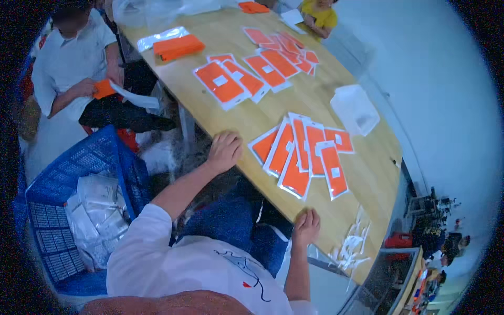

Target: Sorting and stacking white plastic shipping envelopes at a factory workbench.

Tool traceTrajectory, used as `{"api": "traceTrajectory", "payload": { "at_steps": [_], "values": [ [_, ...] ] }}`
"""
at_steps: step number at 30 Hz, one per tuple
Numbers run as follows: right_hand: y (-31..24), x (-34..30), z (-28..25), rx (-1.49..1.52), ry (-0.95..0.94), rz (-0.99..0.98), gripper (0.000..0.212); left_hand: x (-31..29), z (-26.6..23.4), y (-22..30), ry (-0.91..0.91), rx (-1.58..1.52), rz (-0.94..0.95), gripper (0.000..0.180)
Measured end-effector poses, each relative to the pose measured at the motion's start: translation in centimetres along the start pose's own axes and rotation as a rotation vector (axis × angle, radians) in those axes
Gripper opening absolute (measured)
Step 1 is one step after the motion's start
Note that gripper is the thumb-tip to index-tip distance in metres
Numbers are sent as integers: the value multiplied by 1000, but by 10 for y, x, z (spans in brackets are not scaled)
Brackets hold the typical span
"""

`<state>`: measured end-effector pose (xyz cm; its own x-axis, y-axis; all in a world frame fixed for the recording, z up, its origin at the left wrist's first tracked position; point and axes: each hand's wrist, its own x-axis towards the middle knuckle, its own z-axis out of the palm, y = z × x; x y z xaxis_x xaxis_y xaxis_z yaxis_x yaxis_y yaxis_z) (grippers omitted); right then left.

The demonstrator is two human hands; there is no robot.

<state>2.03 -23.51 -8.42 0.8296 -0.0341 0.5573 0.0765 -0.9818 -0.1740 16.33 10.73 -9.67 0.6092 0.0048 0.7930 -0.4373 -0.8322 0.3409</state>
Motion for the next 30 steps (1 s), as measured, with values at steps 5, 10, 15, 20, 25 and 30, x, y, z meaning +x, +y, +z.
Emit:
{"api": "traceTrajectory", "payload": {
  "at_steps": [5, 10, 15, 20, 25, 30],
  "values": [
    [3, 0, -2, -8, -35, -1, 29, 4, -1, -2, -12, -44, 10, 11],
    [-1, 5, -3, -18, -103, 12, 31, 6, -3, -3, -20, -20, 14, 13],
    [0, 7, -2, -32, -144, 51, 33, 17, -9, -1, -91, -6, -15, 15],
    [0, 8, -5, 16, -202, 50, 35, 16, -12, 4, -65, -19, -10, 16],
    [7, 5, -4, -10, -173, -2, 36, 12, -12, 3, -103, -58, -59, 17],
    [10, 4, -2, -26, -171, -23, 34, 9, -6, 2, -101, -7, -43, 16]
  ]
}}
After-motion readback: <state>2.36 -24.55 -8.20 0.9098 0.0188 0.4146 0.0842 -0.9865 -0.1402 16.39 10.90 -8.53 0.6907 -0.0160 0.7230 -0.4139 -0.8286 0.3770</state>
